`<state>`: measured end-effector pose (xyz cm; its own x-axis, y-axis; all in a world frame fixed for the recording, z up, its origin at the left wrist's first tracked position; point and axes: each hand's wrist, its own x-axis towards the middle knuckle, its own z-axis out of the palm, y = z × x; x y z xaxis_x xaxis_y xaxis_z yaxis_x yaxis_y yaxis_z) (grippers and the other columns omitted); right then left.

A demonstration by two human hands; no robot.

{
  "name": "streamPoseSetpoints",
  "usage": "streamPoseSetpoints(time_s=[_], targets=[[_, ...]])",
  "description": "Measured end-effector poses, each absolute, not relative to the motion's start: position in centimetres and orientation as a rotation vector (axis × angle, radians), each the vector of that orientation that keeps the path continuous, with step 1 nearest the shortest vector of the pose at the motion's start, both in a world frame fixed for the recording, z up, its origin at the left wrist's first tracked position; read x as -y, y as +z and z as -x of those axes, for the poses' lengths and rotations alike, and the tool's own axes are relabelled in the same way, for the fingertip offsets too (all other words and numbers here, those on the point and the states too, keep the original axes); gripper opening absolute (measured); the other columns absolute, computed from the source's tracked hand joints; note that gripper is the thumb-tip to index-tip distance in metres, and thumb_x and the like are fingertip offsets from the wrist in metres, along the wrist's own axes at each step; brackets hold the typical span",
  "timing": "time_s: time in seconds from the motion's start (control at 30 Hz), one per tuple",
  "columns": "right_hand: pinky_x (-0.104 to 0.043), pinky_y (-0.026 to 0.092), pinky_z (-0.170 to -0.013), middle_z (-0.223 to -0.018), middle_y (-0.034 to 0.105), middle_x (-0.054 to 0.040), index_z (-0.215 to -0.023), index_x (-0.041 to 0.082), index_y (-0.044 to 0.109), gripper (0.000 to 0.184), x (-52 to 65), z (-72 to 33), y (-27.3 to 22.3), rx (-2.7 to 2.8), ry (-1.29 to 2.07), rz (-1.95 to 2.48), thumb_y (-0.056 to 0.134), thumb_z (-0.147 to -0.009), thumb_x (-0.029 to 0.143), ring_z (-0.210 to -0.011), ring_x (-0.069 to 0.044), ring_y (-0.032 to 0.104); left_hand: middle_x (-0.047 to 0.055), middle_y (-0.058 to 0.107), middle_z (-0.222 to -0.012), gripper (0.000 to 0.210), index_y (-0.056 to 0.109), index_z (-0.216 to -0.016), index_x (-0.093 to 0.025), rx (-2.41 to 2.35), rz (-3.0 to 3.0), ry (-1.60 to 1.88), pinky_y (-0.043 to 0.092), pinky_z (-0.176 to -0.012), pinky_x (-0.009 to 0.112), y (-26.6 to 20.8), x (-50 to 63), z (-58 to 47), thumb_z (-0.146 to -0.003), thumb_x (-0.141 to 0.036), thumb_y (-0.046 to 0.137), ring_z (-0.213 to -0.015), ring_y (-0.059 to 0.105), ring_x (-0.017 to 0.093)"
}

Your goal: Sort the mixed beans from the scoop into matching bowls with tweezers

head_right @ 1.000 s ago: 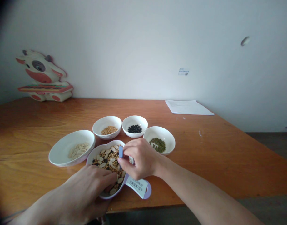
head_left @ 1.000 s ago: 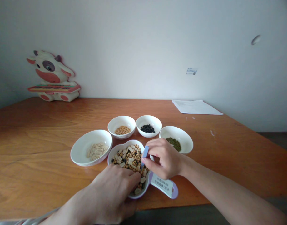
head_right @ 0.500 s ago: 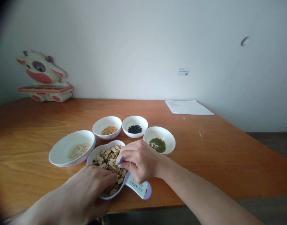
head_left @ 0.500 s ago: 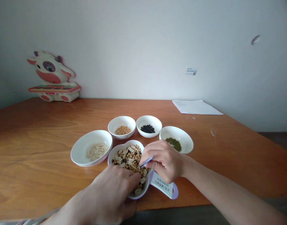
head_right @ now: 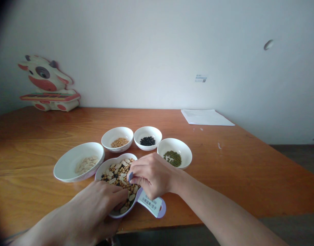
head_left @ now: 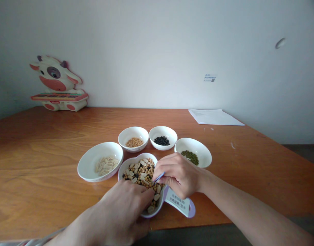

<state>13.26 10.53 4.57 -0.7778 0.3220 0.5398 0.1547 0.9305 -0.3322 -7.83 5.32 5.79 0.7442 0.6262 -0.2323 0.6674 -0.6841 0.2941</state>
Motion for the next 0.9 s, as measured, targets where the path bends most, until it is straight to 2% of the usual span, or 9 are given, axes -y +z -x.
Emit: streamPoseSetpoints(time_s=[0.23, 0.53, 0.73, 0.9], targets=[[-0.029, 0.053, -0.063, -0.074, 0.068, -0.0074, -0.086, 0.014, 0.063, 0.016, -10.53, -13.16, 4.58, 2.502, 0.291, 0.373, 0.049, -0.094, 0.017, -0.07, -0.017, 0.064, 0.001, 0.067, -0.087, 0.01, 0.053, -0.082, -0.022, -1.021, -2.555, -0.169, 0.048, -0.066, 0.036, 5.56, -5.35, 7.86, -0.073, -0.026, 0.058, -0.073, 0.063, 0.023], [-0.027, 0.049, -0.059, -0.072, 0.065, -0.0065, -0.085, 0.014, 0.063, 0.019, -10.38, -13.2, 4.54, 2.495, 0.217, 0.433, 0.048, -0.095, 0.018, -0.065, -0.016, 0.061, 0.003, 0.067, -0.091, 0.011, 0.053, -0.084, -0.022, -0.998, -2.553, -0.193, 0.049, -0.071, 0.039, 5.39, -5.42, 7.86, -0.075, -0.025, 0.057, -0.078, 0.064, 0.025], [-0.026, 0.047, -0.058, -0.07, 0.064, -0.0055, -0.085, 0.014, 0.064, 0.021, -10.26, -13.17, 4.58, 2.478, 0.203, 0.442, 0.046, -0.096, 0.019, -0.063, -0.015, 0.058, 0.002, 0.067, -0.088, 0.011, 0.052, -0.082, -0.022, -0.989, -2.567, -0.158, 0.046, -0.066, 0.034, 5.32, -5.34, 7.98, -0.074, -0.025, 0.058, -0.073, 0.063, 0.022], [-0.026, 0.046, -0.057, -0.069, 0.064, -0.0056, -0.083, 0.014, 0.064, 0.023, -10.08, -13.05, 4.74, 2.448, 0.222, 0.438, 0.045, -0.096, 0.019, -0.061, -0.015, 0.058, 0.001, 0.067, -0.087, 0.01, 0.051, -0.08, -0.022, -1.01, -2.572, -0.154, 0.045, -0.065, 0.034, 5.15, -5.29, 7.99, -0.073, -0.023, 0.057, -0.074, 0.063, 0.022]])
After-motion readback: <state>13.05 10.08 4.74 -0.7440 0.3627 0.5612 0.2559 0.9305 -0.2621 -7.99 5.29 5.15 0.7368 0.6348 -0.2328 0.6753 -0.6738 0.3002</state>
